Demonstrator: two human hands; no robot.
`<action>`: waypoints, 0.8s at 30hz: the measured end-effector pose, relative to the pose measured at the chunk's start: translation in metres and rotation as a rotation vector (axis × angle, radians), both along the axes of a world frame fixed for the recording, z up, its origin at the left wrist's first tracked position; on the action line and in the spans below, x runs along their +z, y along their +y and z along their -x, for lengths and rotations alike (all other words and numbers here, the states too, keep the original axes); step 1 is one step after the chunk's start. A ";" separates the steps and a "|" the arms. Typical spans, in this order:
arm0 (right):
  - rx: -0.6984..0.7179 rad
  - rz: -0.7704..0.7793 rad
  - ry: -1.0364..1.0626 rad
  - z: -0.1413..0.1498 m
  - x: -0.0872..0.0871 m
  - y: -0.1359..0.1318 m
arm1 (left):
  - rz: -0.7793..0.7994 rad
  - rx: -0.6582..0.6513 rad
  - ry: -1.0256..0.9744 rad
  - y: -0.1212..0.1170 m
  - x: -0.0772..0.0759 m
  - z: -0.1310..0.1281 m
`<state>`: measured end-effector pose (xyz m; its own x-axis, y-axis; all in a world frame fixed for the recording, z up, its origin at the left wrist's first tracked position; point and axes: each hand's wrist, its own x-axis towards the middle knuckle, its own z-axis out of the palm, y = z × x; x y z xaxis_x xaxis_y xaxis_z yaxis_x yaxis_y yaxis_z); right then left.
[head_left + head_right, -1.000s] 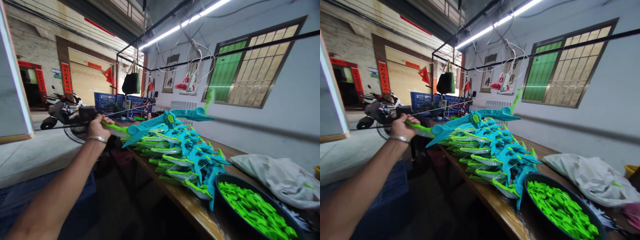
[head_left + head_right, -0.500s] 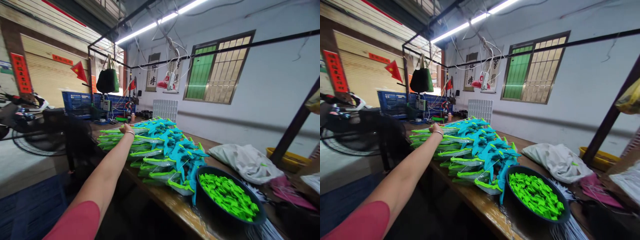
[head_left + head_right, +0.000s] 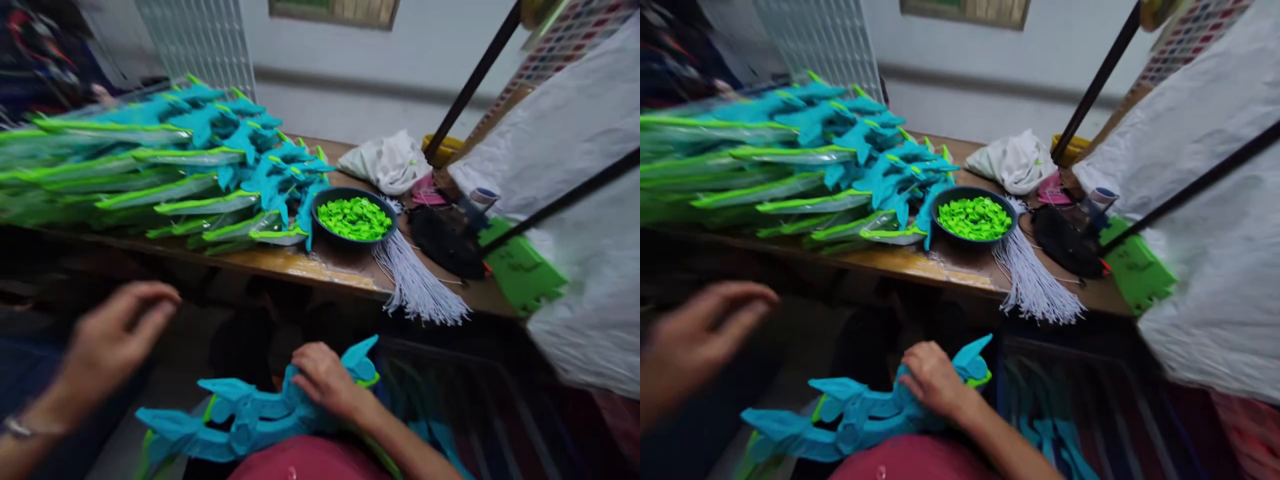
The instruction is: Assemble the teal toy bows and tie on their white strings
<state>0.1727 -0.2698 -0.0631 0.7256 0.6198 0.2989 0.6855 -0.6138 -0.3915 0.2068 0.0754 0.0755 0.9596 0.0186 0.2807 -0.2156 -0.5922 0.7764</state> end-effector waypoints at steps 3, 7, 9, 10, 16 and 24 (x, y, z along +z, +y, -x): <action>-0.247 0.058 -0.004 -0.046 0.028 -0.057 | -0.213 -0.334 0.234 -0.048 -0.101 0.068; -0.657 0.167 -0.024 -0.120 0.055 -0.128 | -0.479 -0.540 0.394 -0.102 -0.150 0.105; -0.805 0.242 -0.005 -0.149 0.053 -0.151 | -0.618 -0.576 0.465 -0.111 -0.150 0.100; -0.854 0.280 0.011 -0.160 0.050 -0.158 | -0.625 -0.577 0.498 -0.113 -0.149 0.095; -0.947 0.429 0.031 -0.187 0.035 -0.174 | -0.643 -0.545 0.568 -0.114 -0.144 0.080; -0.746 0.432 -0.057 -0.150 0.061 -0.147 | -0.644 -0.499 0.529 -0.122 -0.147 0.059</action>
